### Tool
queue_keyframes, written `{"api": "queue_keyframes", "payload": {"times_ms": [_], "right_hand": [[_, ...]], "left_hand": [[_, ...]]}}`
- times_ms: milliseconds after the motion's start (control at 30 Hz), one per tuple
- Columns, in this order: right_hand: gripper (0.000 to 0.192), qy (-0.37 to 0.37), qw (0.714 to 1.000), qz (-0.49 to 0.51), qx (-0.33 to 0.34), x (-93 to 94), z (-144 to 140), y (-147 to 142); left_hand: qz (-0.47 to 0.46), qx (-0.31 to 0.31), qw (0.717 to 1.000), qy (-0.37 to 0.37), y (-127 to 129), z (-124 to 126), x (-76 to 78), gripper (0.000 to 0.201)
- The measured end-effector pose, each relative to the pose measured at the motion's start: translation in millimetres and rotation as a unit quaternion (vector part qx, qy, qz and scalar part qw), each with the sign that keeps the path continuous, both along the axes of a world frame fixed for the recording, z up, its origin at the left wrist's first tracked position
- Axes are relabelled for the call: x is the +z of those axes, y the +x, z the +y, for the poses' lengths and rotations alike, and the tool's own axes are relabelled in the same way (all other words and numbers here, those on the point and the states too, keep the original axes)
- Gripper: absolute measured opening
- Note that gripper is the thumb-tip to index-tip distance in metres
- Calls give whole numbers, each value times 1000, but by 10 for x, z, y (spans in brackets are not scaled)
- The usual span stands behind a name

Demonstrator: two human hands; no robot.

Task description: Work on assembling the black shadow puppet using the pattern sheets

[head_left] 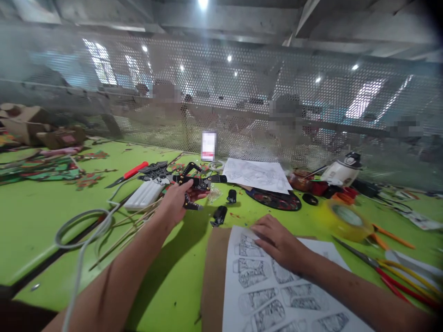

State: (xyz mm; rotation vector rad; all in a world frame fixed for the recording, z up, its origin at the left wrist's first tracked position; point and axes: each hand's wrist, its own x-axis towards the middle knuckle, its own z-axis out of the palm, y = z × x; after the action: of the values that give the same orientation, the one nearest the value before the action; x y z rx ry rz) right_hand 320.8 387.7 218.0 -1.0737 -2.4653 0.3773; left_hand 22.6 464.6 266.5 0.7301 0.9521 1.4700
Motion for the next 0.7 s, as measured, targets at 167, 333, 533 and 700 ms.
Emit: {"api": "queue_keyframes", "payload": {"times_ms": [167, 333, 533, 700], "right_hand": [[35, -8, 999, 15, -32, -38, -10, 54], [30, -21, 1000, -8, -18, 57, -67, -16], [48, -54, 990, -112, -60, 240, -216, -33], [68, -95, 982, -152, -62, 356, -318, 33]], "left_hand": [[-19, -20, 1000, -8, -28, 20, -22, 15], [-12, -52, 998, -44, 9, -19, 12, 15], [12, -107, 993, -56, 112, -102, 9, 14], [34, -123, 989, -78, 144, -115, -34, 12]]}}
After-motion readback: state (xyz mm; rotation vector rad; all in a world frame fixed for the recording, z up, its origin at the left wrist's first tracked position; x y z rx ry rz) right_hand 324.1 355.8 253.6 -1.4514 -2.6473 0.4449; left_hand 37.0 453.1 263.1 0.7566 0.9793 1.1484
